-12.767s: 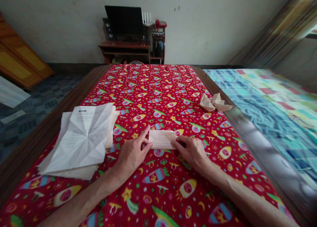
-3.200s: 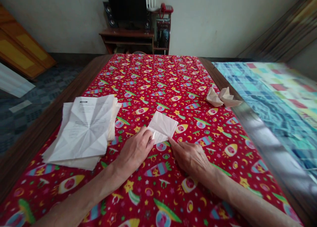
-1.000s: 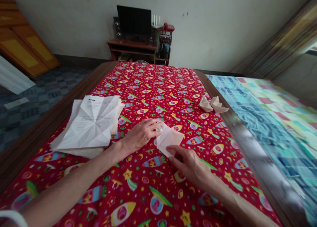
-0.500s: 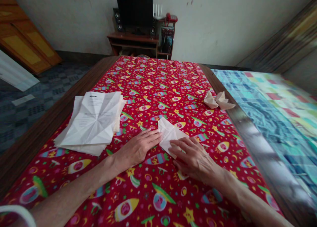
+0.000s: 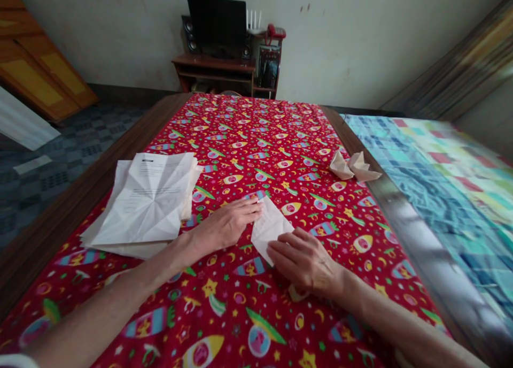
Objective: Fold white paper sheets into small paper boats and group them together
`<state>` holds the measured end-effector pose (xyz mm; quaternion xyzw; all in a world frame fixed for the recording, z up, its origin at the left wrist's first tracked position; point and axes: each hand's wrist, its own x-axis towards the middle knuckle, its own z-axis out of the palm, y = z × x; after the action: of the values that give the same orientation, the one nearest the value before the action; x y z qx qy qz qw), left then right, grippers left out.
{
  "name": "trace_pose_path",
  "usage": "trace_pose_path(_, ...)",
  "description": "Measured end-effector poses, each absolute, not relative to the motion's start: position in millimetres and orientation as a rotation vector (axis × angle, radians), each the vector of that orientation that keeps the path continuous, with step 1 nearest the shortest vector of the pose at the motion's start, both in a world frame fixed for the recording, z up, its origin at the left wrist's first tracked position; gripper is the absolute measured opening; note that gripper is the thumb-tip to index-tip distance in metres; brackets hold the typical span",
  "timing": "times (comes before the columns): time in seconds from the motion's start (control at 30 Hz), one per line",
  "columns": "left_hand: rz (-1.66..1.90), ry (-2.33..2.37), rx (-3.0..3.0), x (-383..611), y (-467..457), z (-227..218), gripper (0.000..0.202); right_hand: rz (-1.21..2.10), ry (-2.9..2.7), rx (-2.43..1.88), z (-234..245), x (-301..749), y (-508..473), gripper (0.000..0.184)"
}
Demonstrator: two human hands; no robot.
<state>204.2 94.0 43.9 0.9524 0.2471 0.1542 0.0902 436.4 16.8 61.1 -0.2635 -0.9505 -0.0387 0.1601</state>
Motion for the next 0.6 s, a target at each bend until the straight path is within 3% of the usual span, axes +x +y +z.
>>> trace_pose_path(0.37, 0.540, 0.769, 2.755, 194.9, 47.4, 43.5, 0.043, 0.724, -2.223, -1.086, 54.4, 434.4, 11.2, 0.018)
trace_pose_path(0.6, 0.553, 0.792, 2.714, 193.1, 36.4, 42.9, 0.047, 0.596, -2.082, -1.360, 48.7, 429.9, 15.7, 0.028)
